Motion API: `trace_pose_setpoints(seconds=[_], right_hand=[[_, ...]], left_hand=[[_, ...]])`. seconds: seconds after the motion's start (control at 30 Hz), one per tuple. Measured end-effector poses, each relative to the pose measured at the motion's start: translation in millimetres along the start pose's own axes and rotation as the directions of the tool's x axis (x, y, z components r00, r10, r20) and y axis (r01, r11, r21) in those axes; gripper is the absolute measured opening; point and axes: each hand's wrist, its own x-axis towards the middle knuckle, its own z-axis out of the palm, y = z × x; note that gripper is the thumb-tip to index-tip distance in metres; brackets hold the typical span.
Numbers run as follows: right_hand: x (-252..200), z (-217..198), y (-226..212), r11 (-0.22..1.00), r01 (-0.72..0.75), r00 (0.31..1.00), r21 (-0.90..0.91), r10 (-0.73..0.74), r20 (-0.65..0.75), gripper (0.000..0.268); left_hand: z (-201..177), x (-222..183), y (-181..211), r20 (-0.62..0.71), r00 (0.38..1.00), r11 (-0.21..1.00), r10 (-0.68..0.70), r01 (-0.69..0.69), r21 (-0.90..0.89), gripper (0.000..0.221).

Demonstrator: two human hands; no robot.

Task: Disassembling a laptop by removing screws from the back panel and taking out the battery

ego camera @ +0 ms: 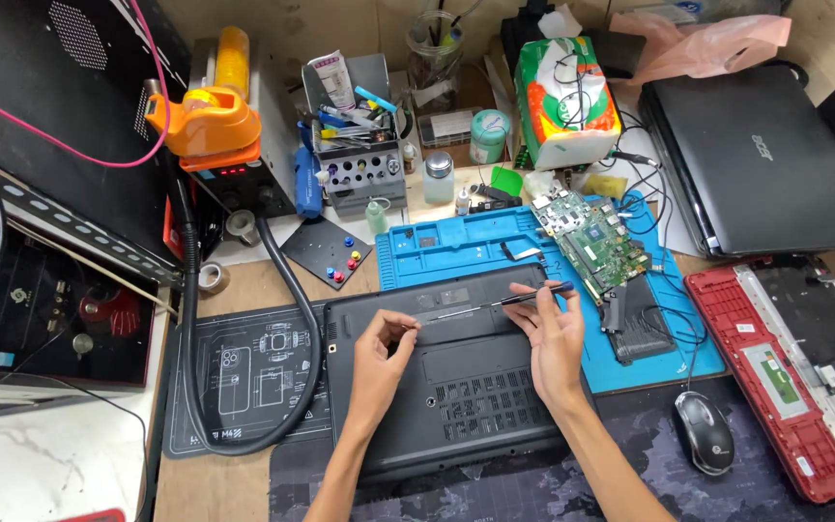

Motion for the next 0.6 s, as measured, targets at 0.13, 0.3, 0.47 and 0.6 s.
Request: trace_pose_setpoints(seconds=[0.13,0.3,0.47,0.6], right_hand=[[-8.9,1.3,-5.5,1.000,0.024,0.999,0.006,-0.024,0.041,0.023],[-7.2,1.0,-2.6,0.999,0.035,0.999,-0.022,-0.034,0.030,0.024],[-6.4,-0.1,-1.6,0.999,0.035,0.999,-0.017,-0.035,0.030,0.022],[-6.5,-0.2,-2.4,1.000,0.029,0.999,-0.009,-0.029,0.033,0.021]], left_hand=[[2.5,-6.1,4.8,0.058,0.998,0.997,0.006,-0.010,0.070,0.009],[4.9,-7.3,11.4,0.075,0.996,0.992,0.039,-0.047,0.117,0.012],[3.7,-8.1,16.7,0.085,0.993,0.984,0.079,-0.091,0.155,0.018],[4.8,-8.4,21.8,0.078,0.995,0.986,0.057,-0.069,0.154,0.020]])
